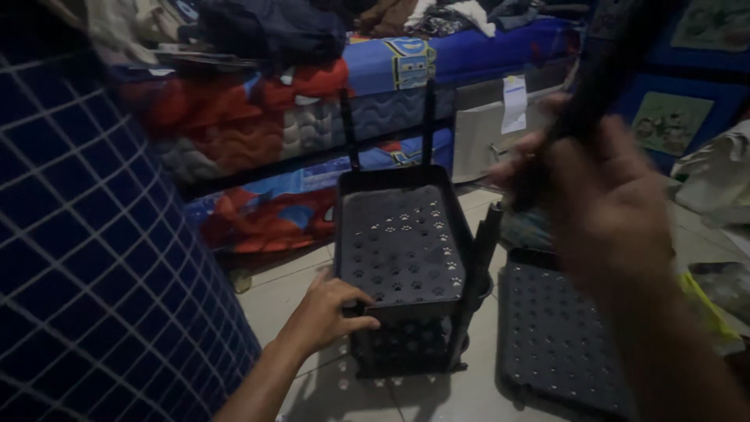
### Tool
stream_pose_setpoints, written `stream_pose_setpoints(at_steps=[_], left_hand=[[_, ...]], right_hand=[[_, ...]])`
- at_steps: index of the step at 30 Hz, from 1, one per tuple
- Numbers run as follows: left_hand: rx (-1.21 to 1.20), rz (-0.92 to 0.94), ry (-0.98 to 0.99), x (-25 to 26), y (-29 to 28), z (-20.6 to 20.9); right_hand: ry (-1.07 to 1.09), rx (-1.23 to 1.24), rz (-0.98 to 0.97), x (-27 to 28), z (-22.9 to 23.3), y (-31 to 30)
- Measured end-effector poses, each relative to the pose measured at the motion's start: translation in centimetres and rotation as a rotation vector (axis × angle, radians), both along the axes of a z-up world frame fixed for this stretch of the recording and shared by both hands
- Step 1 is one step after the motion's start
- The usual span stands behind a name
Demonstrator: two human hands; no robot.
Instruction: The person assembles a black plastic rolling cart by inserting vertical support poles into the base and attaching perforated trays. They then fit a curved handle bar onto the top of the cart.
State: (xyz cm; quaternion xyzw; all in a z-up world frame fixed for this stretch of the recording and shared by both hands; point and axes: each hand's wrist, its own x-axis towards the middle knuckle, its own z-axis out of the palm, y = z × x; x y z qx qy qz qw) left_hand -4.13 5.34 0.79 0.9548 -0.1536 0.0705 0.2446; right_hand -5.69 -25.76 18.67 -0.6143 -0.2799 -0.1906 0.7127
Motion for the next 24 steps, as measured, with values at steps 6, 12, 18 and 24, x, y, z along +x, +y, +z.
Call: stream_pose_setpoints(at_steps=[6, 12, 18, 24], left_hand=[[-0.205, -0.020, -0.030, -0.7, 1.7, 0.9], [-0.726, -0.002, -0.366, 0.5, -0.3, 5.3], [-0.659, 0.177, -0.481, 0.4, -2.1, 7.5], [-0.683, 0.124, -0.367, 0.6, -0.4, 6.5]], right_hand=[[0.408, -0.319, 0.196, 2.5, -7.9, 9.3], [0.253, -0.528, 0.044, 5.5, -15.9, 14.7], [0.237, -0.543, 0.071, 4.1, -16.2, 17.4], [0.326, -0.719, 0.082, 3.7, -15.3, 17.4]])
